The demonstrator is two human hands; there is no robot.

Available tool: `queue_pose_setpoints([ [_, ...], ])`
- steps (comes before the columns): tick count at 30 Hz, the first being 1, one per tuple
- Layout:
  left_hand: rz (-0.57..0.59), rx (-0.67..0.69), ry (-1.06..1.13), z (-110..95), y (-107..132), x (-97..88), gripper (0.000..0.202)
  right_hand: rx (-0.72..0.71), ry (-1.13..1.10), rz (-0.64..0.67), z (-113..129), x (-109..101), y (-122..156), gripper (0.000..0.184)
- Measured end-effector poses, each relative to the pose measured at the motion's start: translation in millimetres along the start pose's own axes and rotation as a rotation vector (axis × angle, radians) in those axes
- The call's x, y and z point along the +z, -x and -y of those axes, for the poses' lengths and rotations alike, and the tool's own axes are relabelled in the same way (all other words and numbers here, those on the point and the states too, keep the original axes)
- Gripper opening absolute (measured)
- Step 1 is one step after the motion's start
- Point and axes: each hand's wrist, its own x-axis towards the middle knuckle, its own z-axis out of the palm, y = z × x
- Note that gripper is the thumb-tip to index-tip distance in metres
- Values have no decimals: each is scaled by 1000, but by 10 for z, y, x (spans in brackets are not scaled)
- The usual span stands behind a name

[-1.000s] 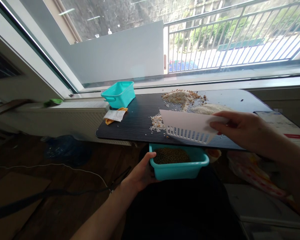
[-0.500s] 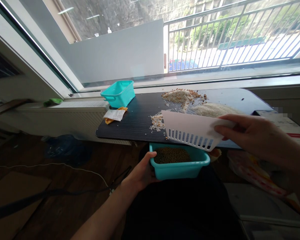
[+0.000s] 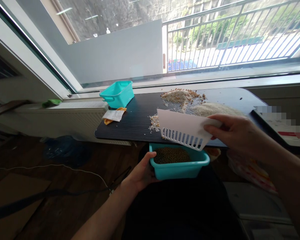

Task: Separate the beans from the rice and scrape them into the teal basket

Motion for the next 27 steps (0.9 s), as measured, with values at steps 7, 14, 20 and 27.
queue_pose_setpoints([
  [7, -6, -2, -11, -8, 17, 7, 49, 38, 119, -116, -54, -27, -35, 24],
  [14, -13, -3, -17, -4, 1, 28, 52, 65, 52, -89, -29, 124, -4, 25],
  [20, -38, -4, -27, -8, 17, 45, 51, 207, 219, -181, -56, 18, -55, 34],
  [27, -27, -1, -23, -12, 4, 69, 50, 218, 275, -334, -112, -237, 21, 32],
])
